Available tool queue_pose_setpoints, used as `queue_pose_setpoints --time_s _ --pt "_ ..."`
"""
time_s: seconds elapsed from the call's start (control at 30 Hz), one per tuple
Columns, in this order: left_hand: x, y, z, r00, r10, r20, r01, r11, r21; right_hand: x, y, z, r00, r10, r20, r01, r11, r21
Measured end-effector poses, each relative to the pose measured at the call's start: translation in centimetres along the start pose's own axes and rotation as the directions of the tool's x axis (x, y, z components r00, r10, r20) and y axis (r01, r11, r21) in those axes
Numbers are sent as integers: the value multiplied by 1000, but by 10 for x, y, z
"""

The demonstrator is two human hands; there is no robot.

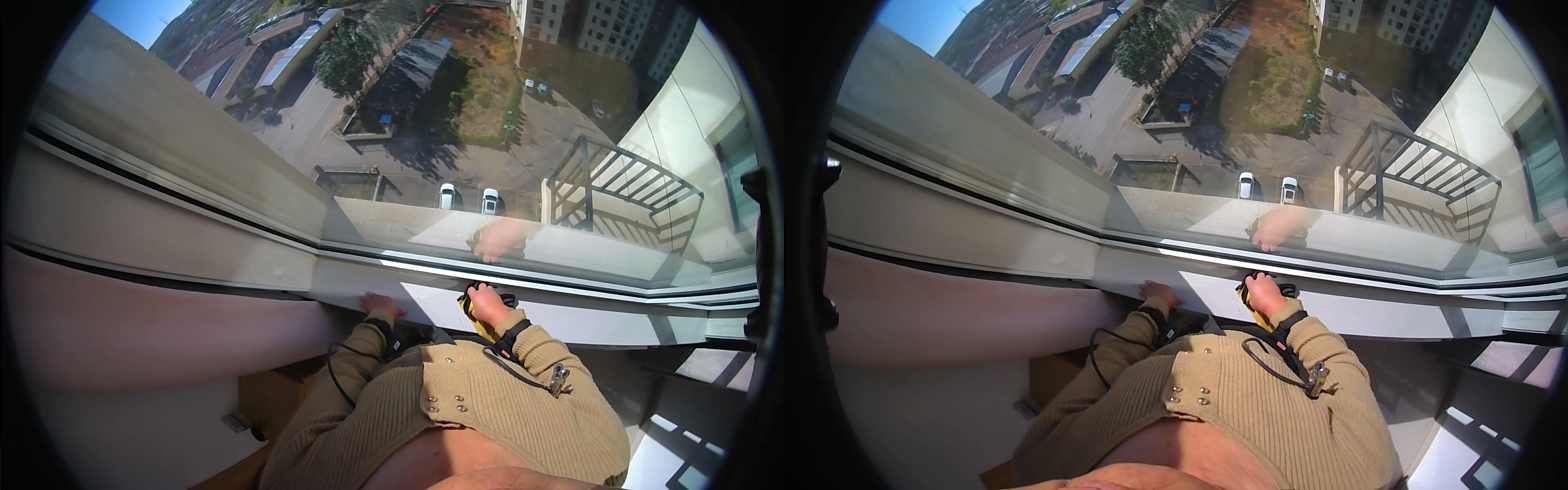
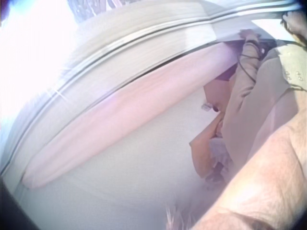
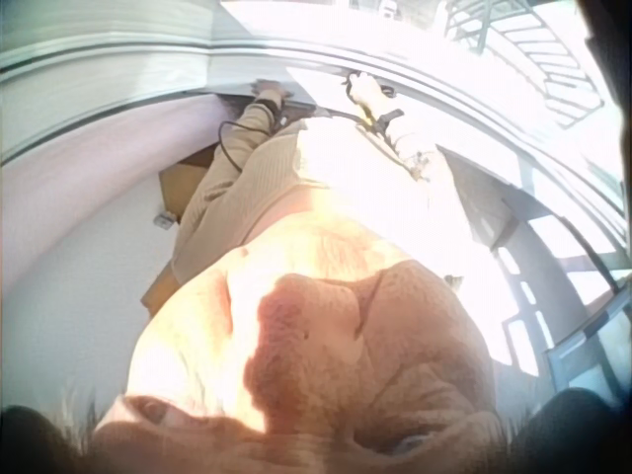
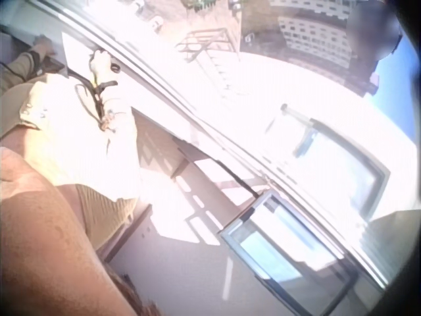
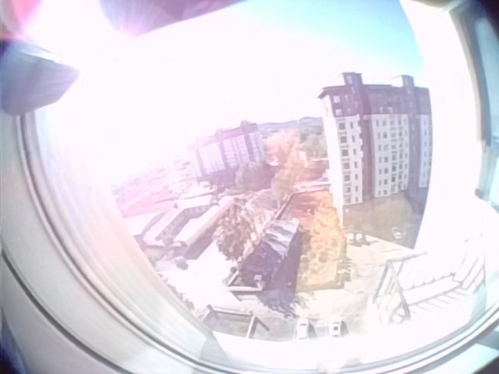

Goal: The person wipes the exterior surface of a large window and the interior window sill using a yellow cloth. They fold the cloth and continue wiping different sections of the sill and glass.

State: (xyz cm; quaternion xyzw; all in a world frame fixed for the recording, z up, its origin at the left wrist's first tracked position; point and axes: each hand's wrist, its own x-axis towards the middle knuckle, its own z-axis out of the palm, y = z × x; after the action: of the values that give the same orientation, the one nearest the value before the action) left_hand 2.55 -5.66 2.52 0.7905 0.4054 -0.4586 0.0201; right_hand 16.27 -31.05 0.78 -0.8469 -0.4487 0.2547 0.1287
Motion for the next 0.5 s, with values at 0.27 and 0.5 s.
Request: queue_pose_setpoints --time_s 0.27,0.5 --pt "-1 -2 1 1000 21 1 -21 995 -100 39 -40 9 980 -183 -80 187 981 45" --pt "4 0 5 1000 3 -2 -3 995 -104 19 -33 8 990 -29 -141 49 988 145"
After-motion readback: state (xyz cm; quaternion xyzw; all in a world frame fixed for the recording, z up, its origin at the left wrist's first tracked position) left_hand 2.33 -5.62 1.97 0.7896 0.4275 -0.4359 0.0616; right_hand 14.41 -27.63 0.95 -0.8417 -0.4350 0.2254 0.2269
